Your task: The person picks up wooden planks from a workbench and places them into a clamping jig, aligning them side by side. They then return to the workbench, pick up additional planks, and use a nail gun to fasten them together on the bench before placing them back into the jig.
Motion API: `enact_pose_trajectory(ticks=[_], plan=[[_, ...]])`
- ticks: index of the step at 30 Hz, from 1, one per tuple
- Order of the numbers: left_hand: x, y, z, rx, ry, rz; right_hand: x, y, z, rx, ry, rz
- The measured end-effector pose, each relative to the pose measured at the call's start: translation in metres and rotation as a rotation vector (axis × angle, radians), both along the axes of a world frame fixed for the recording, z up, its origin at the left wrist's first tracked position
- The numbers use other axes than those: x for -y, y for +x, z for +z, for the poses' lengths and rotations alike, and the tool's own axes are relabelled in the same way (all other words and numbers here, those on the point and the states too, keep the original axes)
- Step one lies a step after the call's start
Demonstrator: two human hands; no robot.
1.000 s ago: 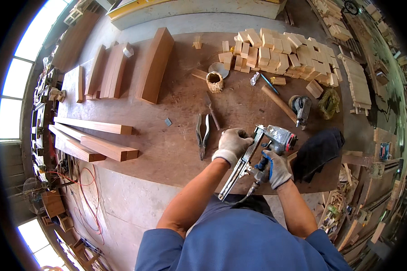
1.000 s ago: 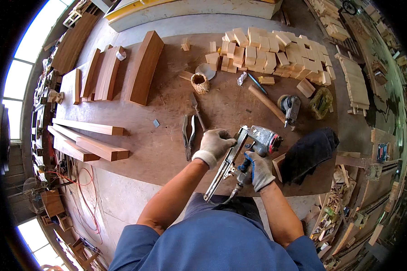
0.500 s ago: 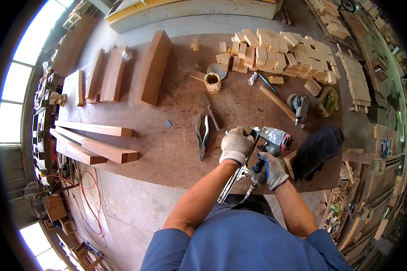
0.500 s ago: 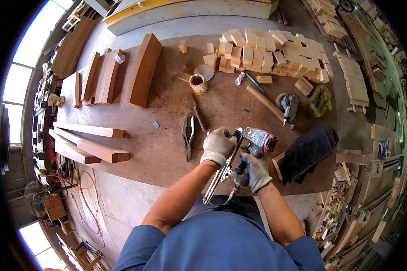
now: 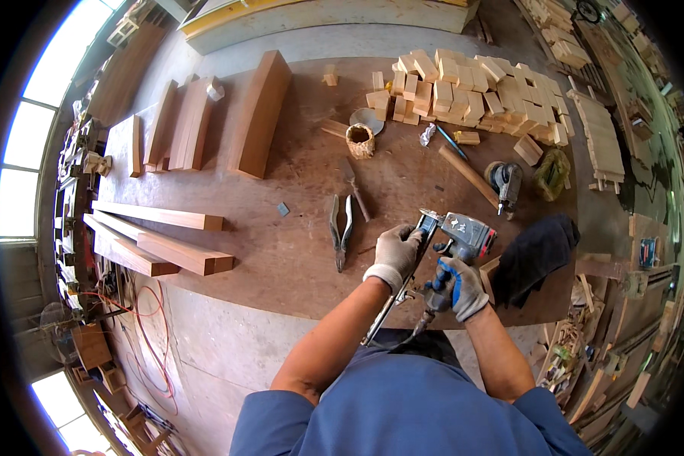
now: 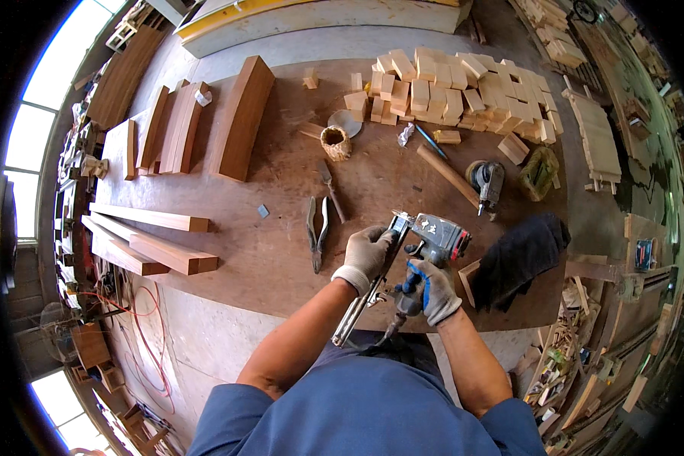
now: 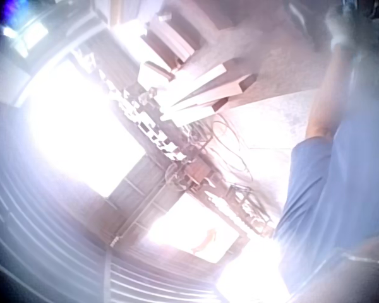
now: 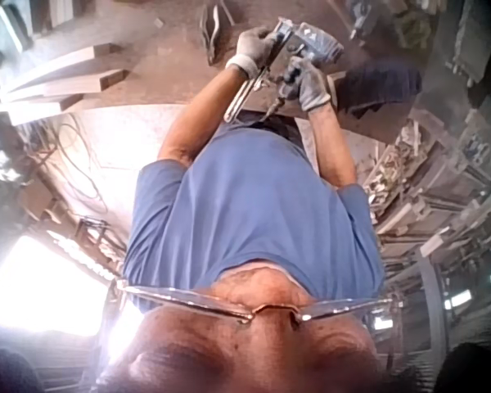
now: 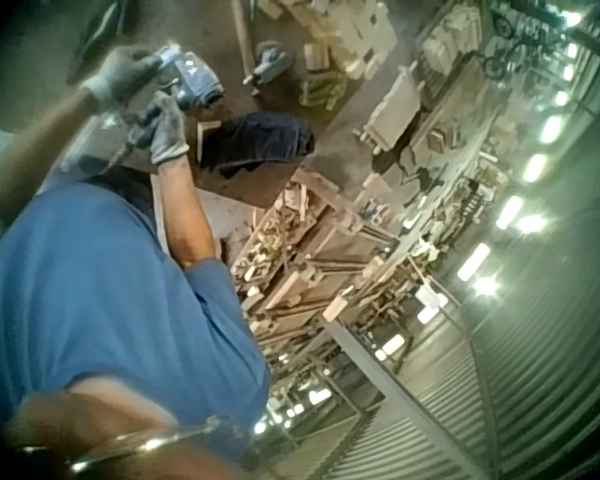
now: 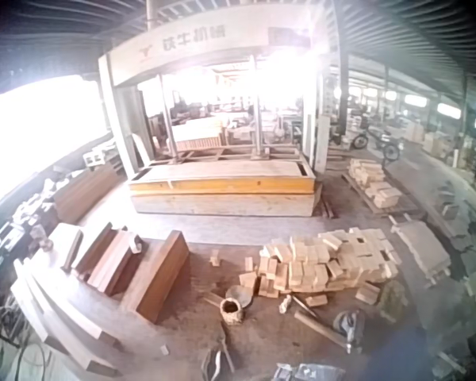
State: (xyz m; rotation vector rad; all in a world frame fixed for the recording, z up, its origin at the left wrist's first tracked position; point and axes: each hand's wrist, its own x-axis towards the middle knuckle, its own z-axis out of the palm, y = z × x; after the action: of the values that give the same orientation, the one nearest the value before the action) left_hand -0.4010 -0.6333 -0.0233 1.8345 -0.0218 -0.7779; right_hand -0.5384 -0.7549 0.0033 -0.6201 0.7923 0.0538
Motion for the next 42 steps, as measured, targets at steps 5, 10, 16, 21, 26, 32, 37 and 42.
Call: enact_pose_trajectory(ticks=[5, 10, 16, 21, 26, 32, 37, 42], plan=[[0.008, 0.006, 0.002, -0.065, -0.02, 0.078, -0.002, 0.001, 0.011, -0.009, 0.011, 0.03], [0.009, 0.016, 0.008, -0.245, -0.072, 0.109, 0.003, 0.008, 0.012, -0.011, -0.002, 0.016], [-0.049, 0.021, 0.004, -0.436, -0.413, 0.167, 0.013, 0.01, -0.004, 0.001, 0.079, -0.097], [-0.151, -0.033, 0.001, -0.37, -0.261, 0.044, 0.02, 0.021, 0.0, 0.006, 0.13, -0.204], [-0.152, -0.07, 0.022, -0.679, -0.66, 0.566, 0.012, 0.021, -0.014, 0.034, 0.173, -0.172], [-0.125, -0.049, 0.0, -0.632, -0.781, 0.582, -0.032, 0.04, 0.014, 0.023, 0.122, -0.032], [-0.143, -0.033, 0.013, -0.69, -0.965, 0.694, -0.053, 0.053, 0.024, 0.069, 0.143, 0.018], [-0.163, 0.012, 0.023, -0.638, -1.145, 0.594, -0.103, 0.069, 0.049, 0.237, 0.059, 0.114]])
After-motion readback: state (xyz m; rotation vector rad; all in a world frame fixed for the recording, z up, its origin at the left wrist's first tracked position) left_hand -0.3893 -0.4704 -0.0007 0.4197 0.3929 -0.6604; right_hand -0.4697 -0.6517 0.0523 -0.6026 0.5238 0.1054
